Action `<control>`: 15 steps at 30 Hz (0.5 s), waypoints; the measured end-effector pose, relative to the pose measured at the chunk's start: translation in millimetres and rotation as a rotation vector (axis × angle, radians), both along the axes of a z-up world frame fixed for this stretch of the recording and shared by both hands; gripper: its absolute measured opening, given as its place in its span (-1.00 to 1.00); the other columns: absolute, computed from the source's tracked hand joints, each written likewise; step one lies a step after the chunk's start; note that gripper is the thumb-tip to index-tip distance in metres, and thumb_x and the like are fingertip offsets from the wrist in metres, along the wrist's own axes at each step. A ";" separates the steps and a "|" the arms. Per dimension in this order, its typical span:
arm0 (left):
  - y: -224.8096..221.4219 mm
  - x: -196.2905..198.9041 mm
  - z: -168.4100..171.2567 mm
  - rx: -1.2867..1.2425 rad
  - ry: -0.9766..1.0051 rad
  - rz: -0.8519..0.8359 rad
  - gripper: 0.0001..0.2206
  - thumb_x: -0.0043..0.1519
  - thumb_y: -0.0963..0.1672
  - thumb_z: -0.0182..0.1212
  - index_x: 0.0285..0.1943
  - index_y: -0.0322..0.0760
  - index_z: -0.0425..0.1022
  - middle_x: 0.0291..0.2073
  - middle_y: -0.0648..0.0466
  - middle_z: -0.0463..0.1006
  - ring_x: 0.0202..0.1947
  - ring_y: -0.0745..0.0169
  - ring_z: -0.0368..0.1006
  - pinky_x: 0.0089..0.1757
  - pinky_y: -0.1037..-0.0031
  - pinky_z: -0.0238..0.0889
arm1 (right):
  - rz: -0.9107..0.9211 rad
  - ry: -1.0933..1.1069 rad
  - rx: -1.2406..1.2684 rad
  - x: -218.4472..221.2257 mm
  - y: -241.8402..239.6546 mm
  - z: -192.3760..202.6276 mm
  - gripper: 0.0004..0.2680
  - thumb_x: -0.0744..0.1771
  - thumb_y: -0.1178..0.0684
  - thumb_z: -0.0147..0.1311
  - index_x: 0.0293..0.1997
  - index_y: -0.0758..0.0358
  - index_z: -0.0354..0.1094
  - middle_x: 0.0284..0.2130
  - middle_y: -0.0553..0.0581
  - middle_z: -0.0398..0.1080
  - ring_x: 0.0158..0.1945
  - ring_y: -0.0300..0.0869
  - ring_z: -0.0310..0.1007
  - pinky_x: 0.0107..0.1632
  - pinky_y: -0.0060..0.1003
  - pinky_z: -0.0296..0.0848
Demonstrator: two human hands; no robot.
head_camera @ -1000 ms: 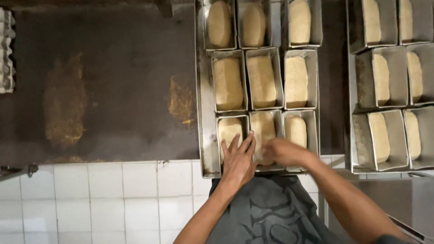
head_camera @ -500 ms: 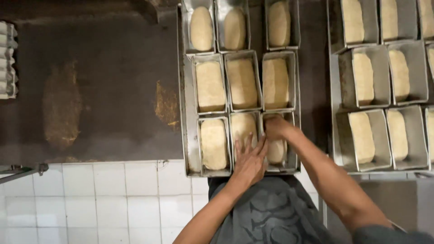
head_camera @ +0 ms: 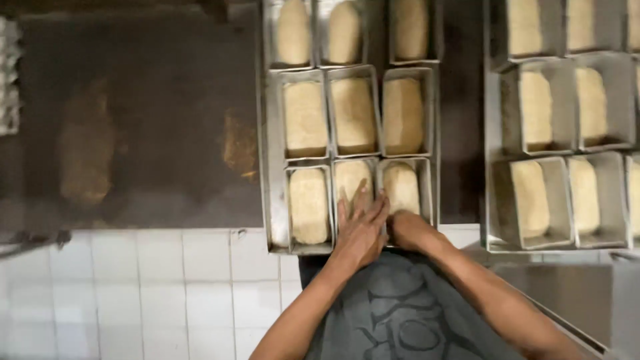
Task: Arranging pieces of bread dough into metal baking tins on a tray.
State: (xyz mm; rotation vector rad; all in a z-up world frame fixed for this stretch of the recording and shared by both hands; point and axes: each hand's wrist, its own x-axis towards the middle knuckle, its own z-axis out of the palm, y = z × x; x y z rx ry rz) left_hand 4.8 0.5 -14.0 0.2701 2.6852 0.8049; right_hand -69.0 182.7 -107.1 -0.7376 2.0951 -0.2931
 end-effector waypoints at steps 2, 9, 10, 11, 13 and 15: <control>-1.7 -2.5 7.1 -0.024 -0.043 -0.012 -0.25 0.11 -0.13 0.31 0.55 -0.23 0.11 0.53 0.00 0.07 0.57 -0.27 -0.24 0.29 -0.46 -0.50 | -0.005 -0.050 0.043 -6.1 2.4 5.0 -0.79 0.23 0.05 0.15 -0.14 0.30 0.51 -0.19 0.41 0.48 -0.09 0.26 0.52 -0.06 0.06 0.49; -4.4 -4.1 -1.4 0.021 -0.008 0.016 -0.20 0.11 -0.06 0.31 0.56 -0.29 0.05 0.56 -0.04 0.01 0.53 -0.31 -0.19 0.28 -0.45 -0.48 | -0.045 0.047 -0.074 -54.2 0.5 -74.0 -0.77 0.27 0.07 0.09 -0.05 0.35 0.45 -0.13 0.47 0.49 -0.05 0.30 0.50 -0.02 0.07 0.47; -4.5 -1.3 -1.1 0.022 -0.016 0.022 -0.20 0.11 -0.06 0.31 0.56 -0.29 0.05 0.56 -0.04 0.01 0.53 -0.31 -0.19 0.28 -0.45 -0.48 | -0.040 0.039 -0.073 -49.9 0.9 -46.7 -0.77 0.27 0.07 0.09 -0.05 0.35 0.45 -0.13 0.47 0.49 -0.05 0.30 0.50 -0.02 0.07 0.47; -5.3 1.4 -1.2 0.019 -0.019 0.022 -0.20 0.11 -0.04 0.31 0.56 -0.28 0.05 0.55 -0.03 0.02 0.53 -0.32 -0.19 0.28 -0.45 -0.47 | -0.052 0.076 -0.158 -46.1 0.4 -19.8 -0.80 0.28 0.06 0.06 -0.09 0.33 0.47 -0.16 0.44 0.51 -0.05 0.30 0.48 -0.03 0.09 0.44; -11.0 -8.9 -1.0 0.003 -0.011 0.065 -0.20 0.10 -0.03 0.30 0.56 -0.28 0.06 0.54 -0.01 0.03 0.53 -0.33 -0.19 0.28 -0.46 -0.46 | -0.022 0.118 -0.260 -76.9 -26.5 7.6 -0.81 0.29 0.06 0.03 -0.13 0.31 0.48 -0.18 0.41 0.52 -0.05 0.29 0.47 -0.04 0.11 0.42; -1.5 8.9 -0.6 -0.025 0.071 -0.015 -0.28 0.16 -0.07 0.29 0.55 -0.25 0.14 0.54 -0.01 0.10 0.57 -0.31 -0.15 0.34 -0.44 -0.43 | -0.104 -0.087 0.280 -75.9 -38.8 8.9 -0.81 0.32 0.12 0.02 -0.09 0.41 0.50 -0.13 0.40 0.54 -0.08 0.22 0.56 -0.06 0.08 0.51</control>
